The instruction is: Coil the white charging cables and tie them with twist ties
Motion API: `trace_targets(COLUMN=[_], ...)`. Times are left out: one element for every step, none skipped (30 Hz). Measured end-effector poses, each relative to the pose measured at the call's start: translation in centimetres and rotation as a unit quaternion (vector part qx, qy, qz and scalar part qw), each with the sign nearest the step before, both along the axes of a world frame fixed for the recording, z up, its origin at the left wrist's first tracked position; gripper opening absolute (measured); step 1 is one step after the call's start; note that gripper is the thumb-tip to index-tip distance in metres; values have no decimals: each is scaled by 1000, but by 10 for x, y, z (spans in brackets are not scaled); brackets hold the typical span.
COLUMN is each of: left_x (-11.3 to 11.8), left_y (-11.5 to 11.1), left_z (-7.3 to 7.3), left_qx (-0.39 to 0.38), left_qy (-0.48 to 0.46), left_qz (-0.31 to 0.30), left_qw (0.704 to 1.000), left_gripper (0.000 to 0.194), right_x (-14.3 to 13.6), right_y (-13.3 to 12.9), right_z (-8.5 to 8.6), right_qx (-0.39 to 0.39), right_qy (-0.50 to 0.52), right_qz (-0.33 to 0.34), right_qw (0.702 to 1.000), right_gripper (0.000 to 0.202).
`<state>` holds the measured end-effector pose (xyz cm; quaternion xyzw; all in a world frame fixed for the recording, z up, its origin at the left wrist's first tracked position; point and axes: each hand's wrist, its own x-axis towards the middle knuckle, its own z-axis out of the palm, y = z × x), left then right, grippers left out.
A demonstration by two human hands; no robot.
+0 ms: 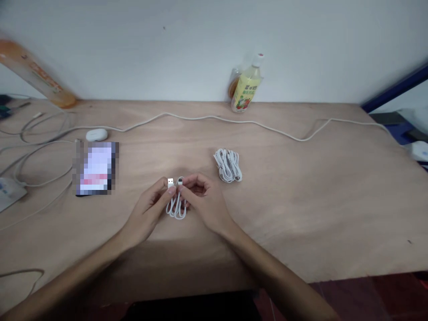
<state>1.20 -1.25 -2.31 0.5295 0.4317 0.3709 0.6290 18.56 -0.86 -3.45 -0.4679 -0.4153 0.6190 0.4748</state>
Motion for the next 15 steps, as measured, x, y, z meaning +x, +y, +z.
trace_targets(left_x=[1,2,2,3,3,4,4,4,4,4,4,3,3,3,3], left_y=[0,0,1,1,1,1,1,0,-1,-1,-2,-2,-2,-2,-2], left_z=[1,2,3,3,4,4,4,4,4,4,4,4,4,4,3], left_qx=[-3,-9,-18,-29,-40,-50,-58,-61,-61,-56,-49,-42,-34,-27,-20], left_qy=[-12,-28,-46,-63,-78,-88,-92,-92,-88,-81,-74,-66,-60,-56,-52], left_qz=[3,4,4,3,3,4,5,5,7,7,7,5,4,2,2], left_qw=[1000,1000,999,998,996,995,994,994,994,995,996,997,998,998,998], left_gripper=[37,36,35,33,32,31,30,29,29,28,28,27,26,26,25], right_x=[0,0,0,1,1,1,2,2,2,2,2,1,1,1,0], right_y=[0,1,1,2,2,3,3,3,4,4,4,4,3,3,3], right_z=[0,1,1,2,2,3,3,4,4,4,4,3,2,1,1], right_qx=[-3,-6,-9,-12,-16,-19,-21,-21,-21,-19,-17,-16,-15,-15,-17], right_qy=[4,8,11,13,14,15,15,16,16,15,13,9,4,0,-3], right_qz=[-6,-11,-15,-19,-21,-23,-25,-28,-30,-31,-32,-33,-34,-37,-40], right_qw=[1000,1000,1000,1000,1000,999,999,999,999,999,999,999,999,999,999], right_gripper=[28,28,28,28,28,28,28,28,28,27,27,27,27,28,28])
